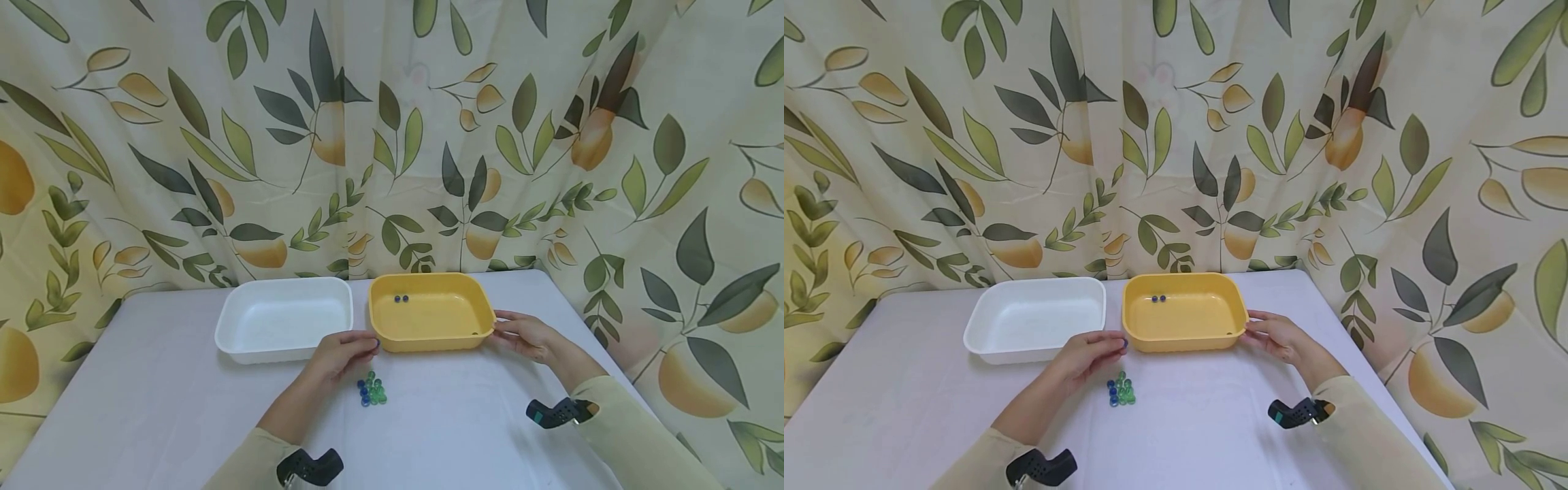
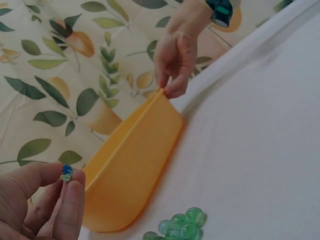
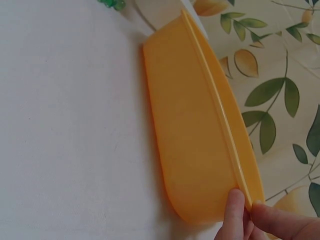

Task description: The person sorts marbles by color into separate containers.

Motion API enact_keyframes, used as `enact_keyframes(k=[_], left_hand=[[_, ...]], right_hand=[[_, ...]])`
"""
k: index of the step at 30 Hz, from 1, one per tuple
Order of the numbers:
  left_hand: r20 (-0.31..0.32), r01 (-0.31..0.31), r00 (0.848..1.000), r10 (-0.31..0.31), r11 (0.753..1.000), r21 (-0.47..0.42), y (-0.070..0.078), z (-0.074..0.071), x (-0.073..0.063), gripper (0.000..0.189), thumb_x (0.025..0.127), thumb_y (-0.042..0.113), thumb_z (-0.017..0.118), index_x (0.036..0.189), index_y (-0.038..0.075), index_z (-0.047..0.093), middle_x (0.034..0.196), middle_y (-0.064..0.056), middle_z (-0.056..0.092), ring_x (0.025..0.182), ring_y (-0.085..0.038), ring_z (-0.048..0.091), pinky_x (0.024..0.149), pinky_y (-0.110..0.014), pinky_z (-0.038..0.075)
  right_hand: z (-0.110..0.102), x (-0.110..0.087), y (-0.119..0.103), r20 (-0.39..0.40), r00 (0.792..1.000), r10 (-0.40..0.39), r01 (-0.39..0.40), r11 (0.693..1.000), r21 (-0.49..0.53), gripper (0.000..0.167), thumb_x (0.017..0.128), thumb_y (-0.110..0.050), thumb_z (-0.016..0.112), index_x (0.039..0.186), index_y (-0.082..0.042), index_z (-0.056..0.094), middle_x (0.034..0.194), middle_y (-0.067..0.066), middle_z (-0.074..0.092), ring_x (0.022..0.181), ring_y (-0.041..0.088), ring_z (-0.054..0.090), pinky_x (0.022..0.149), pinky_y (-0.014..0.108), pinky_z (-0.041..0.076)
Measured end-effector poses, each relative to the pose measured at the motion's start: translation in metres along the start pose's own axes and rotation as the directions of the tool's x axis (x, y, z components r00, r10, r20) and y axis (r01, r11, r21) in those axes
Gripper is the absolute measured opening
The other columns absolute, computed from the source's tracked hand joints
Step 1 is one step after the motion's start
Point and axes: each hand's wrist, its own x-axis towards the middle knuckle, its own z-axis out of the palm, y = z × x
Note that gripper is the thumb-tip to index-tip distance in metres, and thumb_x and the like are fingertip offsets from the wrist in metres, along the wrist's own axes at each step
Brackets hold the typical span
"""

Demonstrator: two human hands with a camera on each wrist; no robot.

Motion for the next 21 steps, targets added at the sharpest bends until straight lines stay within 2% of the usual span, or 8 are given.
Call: enact_keyframes(k=[6,12,17,21], left_hand=[[-0.017,-0.016,1.0,0.016,0.999,-0.045,0.013,0.004,0.005,0.036,0.089,0.012,0.073,0.123,0.0,0.065,0.104,-0.009,0.074,0.096,-0.019,0.072,0.085,-0.025,0.058],[-0.036,-0.027,0.999,0.026,0.999,-0.043,0.022,0.008,0.013,0.03,0.088,0.01,0.073,0.117,0.002,0.068,0.101,-0.009,0.074,0.087,-0.014,0.073,0.094,-0.032,0.055],[-0.05,-0.037,0.998,0.036,0.999,-0.019,0.029,0.013,0.018,0.028,0.087,0.01,0.075,0.114,0.003,0.07,0.101,-0.009,0.074,0.087,-0.014,0.072,0.093,-0.032,0.056],[-0.066,-0.034,0.997,0.035,0.999,0.008,0.036,0.017,0.023,0.028,0.086,0.012,0.076,0.113,0.003,0.071,0.104,-0.01,0.074,0.088,-0.015,0.072,0.086,-0.027,0.058]], right_hand=[[0.0,0.0,0.0,-0.001,1.0,-0.004,0.004,1.0,-0.006,0.073,0.099,-0.002,0.055,0.158,-0.007,0.013,0.14,0.017,0.045,0.099,0.018,0.069,0.096,0.027,0.053],[0.001,0.0,0.0,-0.006,1.0,-0.005,0.005,1.0,-0.009,0.072,0.099,-0.002,0.055,0.158,-0.007,0.013,0.149,0.019,0.037,0.102,0.018,0.068,0.097,0.027,0.052],[0.0,0.0,0.0,-0.002,1.0,-0.005,0.005,1.0,-0.008,0.072,0.099,-0.002,0.055,0.158,-0.007,0.013,0.149,0.019,0.036,0.102,0.018,0.068,0.098,0.027,0.052],[0.0,0.0,0.0,0.003,1.0,-0.005,0.005,1.0,-0.004,0.073,0.099,-0.002,0.055,0.158,-0.007,0.012,0.146,0.019,0.038,0.1,0.018,0.068,0.097,0.027,0.052]])
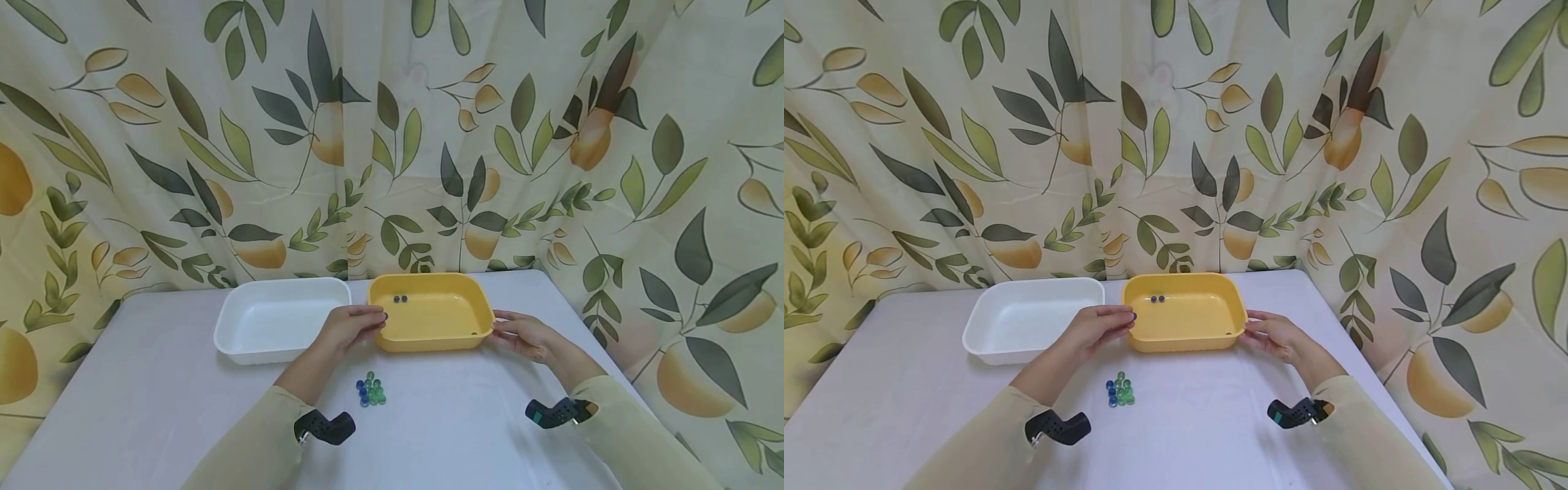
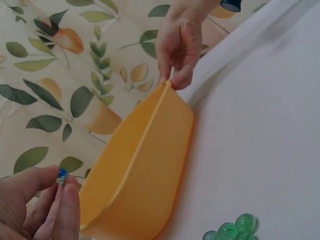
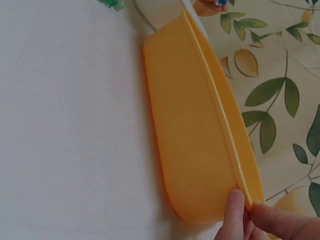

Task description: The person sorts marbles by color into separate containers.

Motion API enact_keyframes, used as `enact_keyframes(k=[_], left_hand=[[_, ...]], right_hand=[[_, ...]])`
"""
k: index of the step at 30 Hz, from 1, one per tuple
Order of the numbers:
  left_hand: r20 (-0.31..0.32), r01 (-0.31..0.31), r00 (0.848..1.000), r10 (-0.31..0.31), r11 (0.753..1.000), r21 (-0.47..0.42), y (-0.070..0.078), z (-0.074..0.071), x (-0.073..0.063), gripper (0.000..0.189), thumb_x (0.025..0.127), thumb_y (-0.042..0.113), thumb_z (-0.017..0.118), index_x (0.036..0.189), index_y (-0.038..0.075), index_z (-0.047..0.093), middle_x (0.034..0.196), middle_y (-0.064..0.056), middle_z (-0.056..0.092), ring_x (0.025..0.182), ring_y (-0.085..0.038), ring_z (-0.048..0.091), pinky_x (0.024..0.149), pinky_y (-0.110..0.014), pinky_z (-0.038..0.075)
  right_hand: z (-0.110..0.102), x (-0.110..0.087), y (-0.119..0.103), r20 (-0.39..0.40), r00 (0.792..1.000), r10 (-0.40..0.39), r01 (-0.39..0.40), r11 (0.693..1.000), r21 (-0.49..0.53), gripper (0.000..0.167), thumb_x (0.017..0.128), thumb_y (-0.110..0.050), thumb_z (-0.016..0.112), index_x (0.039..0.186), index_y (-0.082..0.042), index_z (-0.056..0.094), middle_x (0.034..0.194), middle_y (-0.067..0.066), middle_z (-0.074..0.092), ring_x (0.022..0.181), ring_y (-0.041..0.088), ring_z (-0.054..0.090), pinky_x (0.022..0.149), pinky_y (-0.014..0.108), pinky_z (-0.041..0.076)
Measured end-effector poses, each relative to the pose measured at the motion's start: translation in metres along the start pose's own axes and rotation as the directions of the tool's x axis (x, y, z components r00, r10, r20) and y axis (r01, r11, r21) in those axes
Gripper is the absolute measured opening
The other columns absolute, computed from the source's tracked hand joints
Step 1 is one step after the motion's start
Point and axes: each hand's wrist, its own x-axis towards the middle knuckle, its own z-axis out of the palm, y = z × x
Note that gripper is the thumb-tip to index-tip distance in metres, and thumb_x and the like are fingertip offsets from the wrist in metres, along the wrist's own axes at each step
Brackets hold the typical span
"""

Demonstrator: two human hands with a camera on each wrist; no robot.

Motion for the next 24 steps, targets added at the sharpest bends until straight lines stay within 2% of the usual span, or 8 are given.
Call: enact_keyframes(k=[3,8,11,16,24], left_hand=[[-0.011,0.012,1.0,-0.012,1.0,0.003,0.004,0.003,0.004,0.028,0.087,0.011,0.076,0.113,0.003,0.07,0.105,-0.011,0.074,0.089,-0.015,0.072,0.082,-0.025,0.059],[-0.02,0.03,0.999,-0.031,0.999,-0.029,0.009,0.006,0.01,0.027,0.087,0.008,0.074,0.113,0.001,0.07,0.108,-0.014,0.073,0.092,-0.017,0.073,0.084,-0.026,0.058],[-0.026,0.037,0.999,-0.038,0.999,-0.035,0.01,0.006,0.013,0.028,0.087,0.006,0.075,0.113,0.0,0.07,0.107,-0.014,0.073,0.089,-0.017,0.073,0.082,-0.025,0.059],[-0.047,0.031,0.998,-0.032,0.999,-0.021,0.008,0.007,0.018,0.026,0.086,0.005,0.074,0.111,-0.001,0.07,0.104,-0.015,0.074,0.086,-0.017,0.073,0.083,-0.026,0.059],[-0.07,0.016,0.997,-0.016,1.0,0.003,0.008,0.009,0.028,0.024,0.086,0.002,0.074,0.109,-0.003,0.07,0.105,-0.017,0.073,0.086,-0.019,0.073,0.078,-0.024,0.06]], right_hand=[[0.001,-0.001,0.0,-0.003,1.0,0.0,0.0,1.0,-0.005,0.073,0.099,-0.002,0.056,0.158,-0.007,0.013,0.147,0.019,0.037,0.098,0.017,0.068,0.097,0.027,0.052],[0.0,0.0,0.0,0.007,1.0,-0.004,0.004,1.0,-0.006,0.074,0.099,-0.002,0.056,0.158,-0.006,0.012,0.155,0.021,0.027,0.097,0.016,0.068,0.096,0.026,0.053],[0.0,0.0,0.0,0.007,1.0,-0.003,0.002,1.0,0.005,0.073,0.099,-0.002,0.055,0.158,-0.006,0.012,0.156,0.021,0.027,0.098,0.018,0.068,0.096,0.027,0.053],[-0.001,0.0,0.001,0.007,1.0,0.0,0.0,1.0,0.003,0.071,0.1,-0.002,0.053,0.158,-0.007,0.013,0.154,0.02,0.03,0.1,0.018,0.068,0.096,0.026,0.052],[0.0,-0.001,0.0,0.0,1.0,0.002,-0.002,1.0,0.014,0.073,0.099,-0.003,0.056,0.158,-0.008,0.014,0.159,0.019,0.022,0.101,0.018,0.068,0.1,0.028,0.05]])
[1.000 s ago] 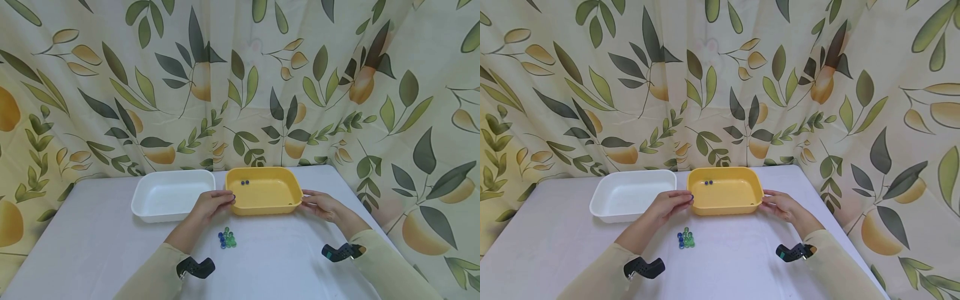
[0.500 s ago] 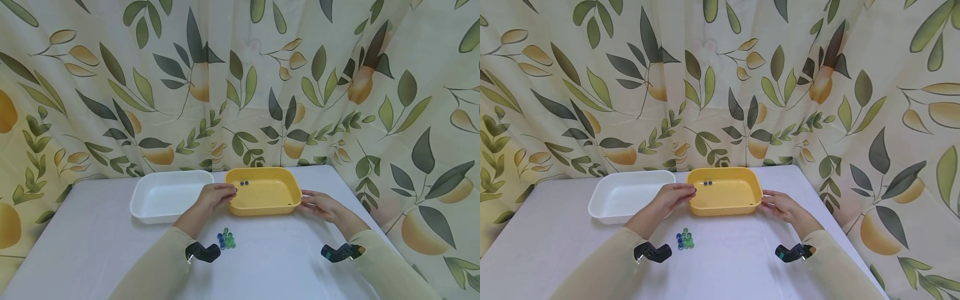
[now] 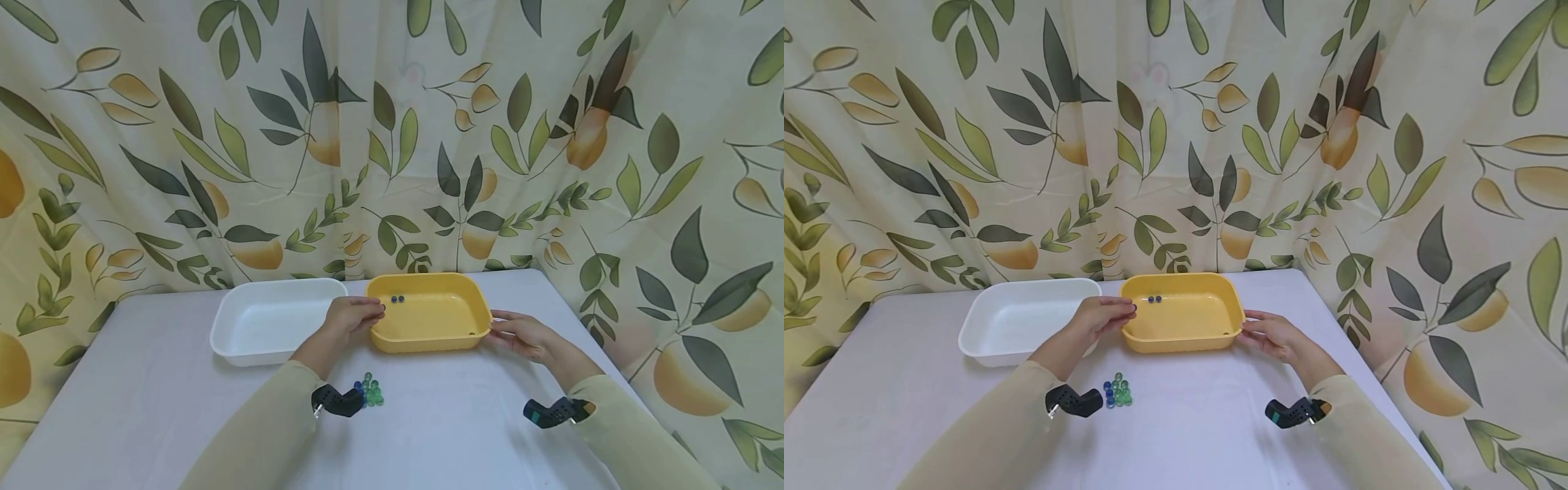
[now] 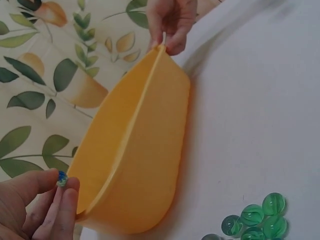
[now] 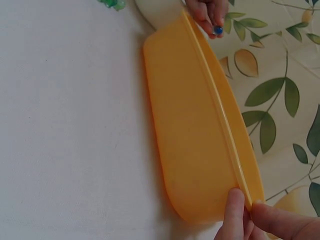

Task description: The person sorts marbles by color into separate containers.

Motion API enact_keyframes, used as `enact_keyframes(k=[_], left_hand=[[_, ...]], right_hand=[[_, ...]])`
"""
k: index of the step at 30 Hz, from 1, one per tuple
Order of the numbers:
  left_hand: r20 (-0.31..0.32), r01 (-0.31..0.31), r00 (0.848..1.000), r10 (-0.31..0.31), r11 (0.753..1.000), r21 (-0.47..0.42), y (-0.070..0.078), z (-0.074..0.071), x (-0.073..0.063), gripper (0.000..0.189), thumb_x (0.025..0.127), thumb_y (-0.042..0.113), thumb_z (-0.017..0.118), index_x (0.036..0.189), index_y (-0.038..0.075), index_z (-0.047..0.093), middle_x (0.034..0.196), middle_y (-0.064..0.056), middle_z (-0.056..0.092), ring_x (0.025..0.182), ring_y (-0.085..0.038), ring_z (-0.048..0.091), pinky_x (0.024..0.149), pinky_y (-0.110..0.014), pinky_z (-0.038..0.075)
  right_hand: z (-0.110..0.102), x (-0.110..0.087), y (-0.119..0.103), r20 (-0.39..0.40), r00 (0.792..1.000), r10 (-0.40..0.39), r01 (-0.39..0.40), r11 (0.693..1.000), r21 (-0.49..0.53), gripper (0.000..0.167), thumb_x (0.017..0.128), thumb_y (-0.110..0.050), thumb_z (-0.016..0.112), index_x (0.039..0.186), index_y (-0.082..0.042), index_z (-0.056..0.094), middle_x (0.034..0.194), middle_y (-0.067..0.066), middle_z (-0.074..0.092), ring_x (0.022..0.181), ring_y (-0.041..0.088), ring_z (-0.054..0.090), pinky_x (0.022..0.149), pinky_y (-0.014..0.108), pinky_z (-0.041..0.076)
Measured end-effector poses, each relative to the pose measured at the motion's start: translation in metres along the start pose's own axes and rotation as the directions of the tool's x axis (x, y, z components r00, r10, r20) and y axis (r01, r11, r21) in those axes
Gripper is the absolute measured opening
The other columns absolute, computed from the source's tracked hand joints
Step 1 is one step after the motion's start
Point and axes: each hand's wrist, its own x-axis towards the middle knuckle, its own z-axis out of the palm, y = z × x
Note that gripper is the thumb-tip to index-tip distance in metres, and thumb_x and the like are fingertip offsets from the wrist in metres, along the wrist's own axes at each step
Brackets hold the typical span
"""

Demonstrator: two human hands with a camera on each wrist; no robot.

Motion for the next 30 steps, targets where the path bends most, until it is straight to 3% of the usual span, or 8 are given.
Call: enact_keyframes(k=[13,30], left_hand=[[-0.054,0.017,0.998,-0.014,0.998,0.064,0.007,0.007,0.008,0.026,0.084,0.004,0.077,0.109,0.001,0.071,0.104,-0.014,0.074,0.085,-0.016,0.073,0.073,-0.021,0.059],[-0.187,0.046,0.982,-0.021,0.991,0.128,0.013,0.023,0.025,0.022,0.081,0.004,0.079,0.102,0.001,0.073,0.097,-0.014,0.075,0.083,-0.02,0.074,0.065,-0.019,0.059]], right_hand=[[0.001,-0.001,0.001,0.007,1.0,-0.002,0.002,1.0,-0.009,0.073,0.099,-0.003,0.056,0.158,-0.008,0.013,0.161,0.019,0.019,0.103,0.018,0.067,0.1,0.027,0.049],[0.001,0.0,0.0,0.004,1.0,0.002,-0.002,1.0,-0.01,0.075,0.098,-0.002,0.057,0.158,-0.008,0.013,0.159,0.019,0.022,0.104,0.018,0.066,0.099,0.027,0.05]])
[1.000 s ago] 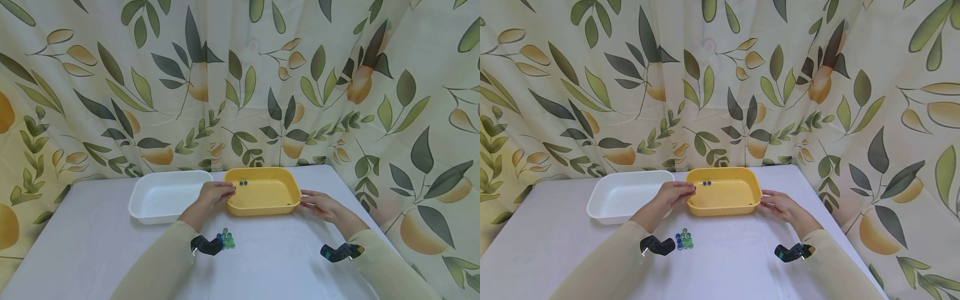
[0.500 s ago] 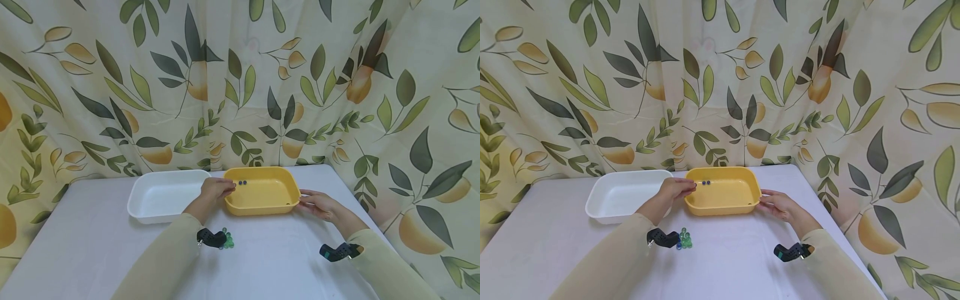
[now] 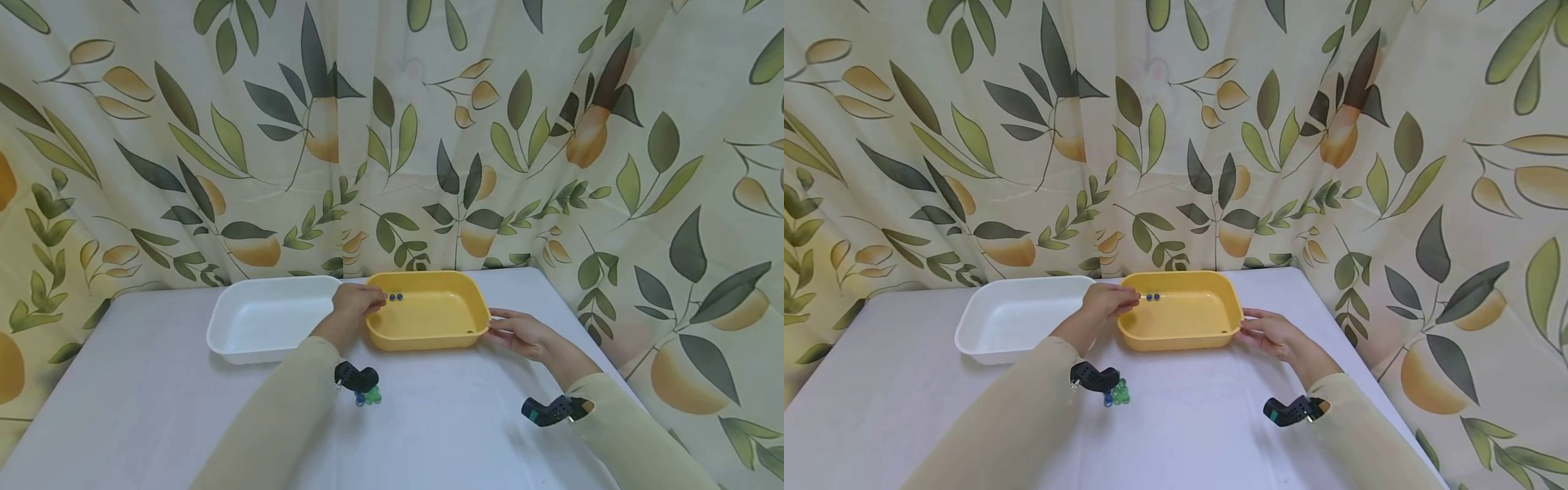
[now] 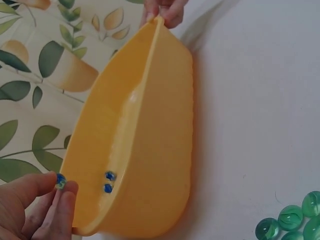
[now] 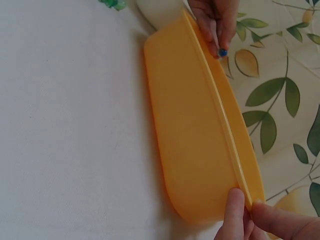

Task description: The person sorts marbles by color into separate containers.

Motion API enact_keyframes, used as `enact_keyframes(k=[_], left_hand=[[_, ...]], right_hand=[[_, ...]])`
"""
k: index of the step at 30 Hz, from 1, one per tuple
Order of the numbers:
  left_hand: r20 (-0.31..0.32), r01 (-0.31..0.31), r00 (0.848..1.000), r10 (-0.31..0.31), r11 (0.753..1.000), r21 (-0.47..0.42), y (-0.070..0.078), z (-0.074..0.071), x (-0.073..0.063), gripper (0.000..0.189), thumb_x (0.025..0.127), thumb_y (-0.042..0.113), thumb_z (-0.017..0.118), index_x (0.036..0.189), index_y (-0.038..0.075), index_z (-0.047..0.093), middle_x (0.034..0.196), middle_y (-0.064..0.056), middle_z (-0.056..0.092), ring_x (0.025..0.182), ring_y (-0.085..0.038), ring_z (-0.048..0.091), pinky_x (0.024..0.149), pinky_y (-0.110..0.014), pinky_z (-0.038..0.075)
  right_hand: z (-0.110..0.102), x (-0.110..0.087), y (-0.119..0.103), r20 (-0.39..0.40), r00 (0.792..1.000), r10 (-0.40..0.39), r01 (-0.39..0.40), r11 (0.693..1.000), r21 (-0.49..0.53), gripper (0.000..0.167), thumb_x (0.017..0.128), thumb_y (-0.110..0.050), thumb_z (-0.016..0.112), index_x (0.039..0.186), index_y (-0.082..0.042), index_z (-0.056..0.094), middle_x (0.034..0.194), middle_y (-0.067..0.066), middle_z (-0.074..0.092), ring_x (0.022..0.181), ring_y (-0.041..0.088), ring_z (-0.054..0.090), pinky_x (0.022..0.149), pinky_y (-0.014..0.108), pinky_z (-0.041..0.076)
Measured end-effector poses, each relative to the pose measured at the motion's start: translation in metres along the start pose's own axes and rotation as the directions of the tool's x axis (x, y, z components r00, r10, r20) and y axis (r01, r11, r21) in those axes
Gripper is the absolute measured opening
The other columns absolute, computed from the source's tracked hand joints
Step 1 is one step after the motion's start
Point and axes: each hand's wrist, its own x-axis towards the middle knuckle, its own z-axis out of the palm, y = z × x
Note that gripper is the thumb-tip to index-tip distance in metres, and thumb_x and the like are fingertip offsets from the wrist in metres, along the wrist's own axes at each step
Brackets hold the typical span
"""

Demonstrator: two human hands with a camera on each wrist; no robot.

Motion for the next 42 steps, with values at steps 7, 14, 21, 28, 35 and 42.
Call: enact_keyframes(k=[7,14,21,28,35,42], left_hand=[[-0.009,-0.006,1.0,0.006,1.0,-0.006,0.001,-0.001,0.0,0.022,0.08,0.003,0.079,0.101,-0.001,0.074,0.098,-0.016,0.075,0.083,-0.021,0.074,0.073,-0.025,0.06],[-0.02,-0.005,1.0,0.005,1.0,0.011,0.001,-0.001,0.0,0.022,0.081,0.004,0.079,0.102,0.0,0.074,0.097,-0.014,0.075,0.085,-0.021,0.074,0.067,-0.02,0.059],[-0.018,0.001,1.0,-0.001,1.0,0.002,0.002,-0.001,-0.002,0.023,0.081,0.005,0.079,0.103,0.0,0.074,0.098,-0.014,0.075,0.085,-0.02,0.074,0.066,-0.018,0.059],[-0.01,-0.004,1.0,0.004,1.0,-0.01,0.0,-0.002,-0.004,0.022,0.082,0.005,0.078,0.103,0.0,0.074,0.098,-0.013,0.075,0.085,-0.019,0.074,0.069,-0.019,0.059],[0.041,-0.046,0.998,0.049,0.996,-0.074,-0.004,-0.006,-0.009,0.022,0.083,0.004,0.076,0.103,-0.003,0.073,0.096,-0.016,0.075,0.077,-0.017,0.074,0.067,-0.019,0.059],[0.164,-0.094,0.98,0.11,0.99,-0.104,-0.008,-0.014,-0.023,0.025,0.085,0.005,0.075,0.109,-0.005,0.071,0.096,-0.017,0.075,0.075,-0.013,0.072,0.07,-0.021,0.06]], right_hand=[[0.003,-0.002,0.0,0.013,1.0,-0.008,0.008,1.0,-0.005,0.074,0.098,-0.001,0.056,0.158,-0.006,0.012,0.148,0.021,0.036,0.1,0.018,0.067,0.096,0.026,0.053],[0.003,-0.002,0.0,0.013,1.0,-0.003,0.003,1.0,-0.001,0.073,0.098,-0.001,0.056,0.157,-0.006,0.013,0.136,0.015,0.046,0.098,0.017,0.067,0.096,0.026,0.052],[0.003,-0.001,-0.001,-0.008,1.0,0.009,-0.009,1.0,0.007,0.073,0.098,-0.003,0.057,0.158,-0.009,0.016,0.141,0.014,0.044,0.103,0.019,0.067,0.098,0.026,0.051],[0.003,0.0,0.001,0.011,1.0,0.0,0.0,1.0,0.006,0.073,0.098,-0.001,0.056,0.158,-0.007,0.013,0.153,0.021,0.03,0.104,0.019,0.066,0.098,0.028,0.051],[0.001,0.001,0.001,0.003,1.0,0.006,-0.006,1.0,0.008,0.074,0.098,-0.002,0.056,0.158,-0.007,0.013,0.155,0.02,0.028,0.104,0.019,0.066,0.099,0.028,0.051],[0.0,0.002,-0.001,-0.012,1.0,0.007,-0.007,1.0,0.01,0.072,0.099,-0.002,0.055,0.158,-0.008,0.013,0.147,0.018,0.037,0.102,0.018,0.067,0.101,0.029,0.049]])
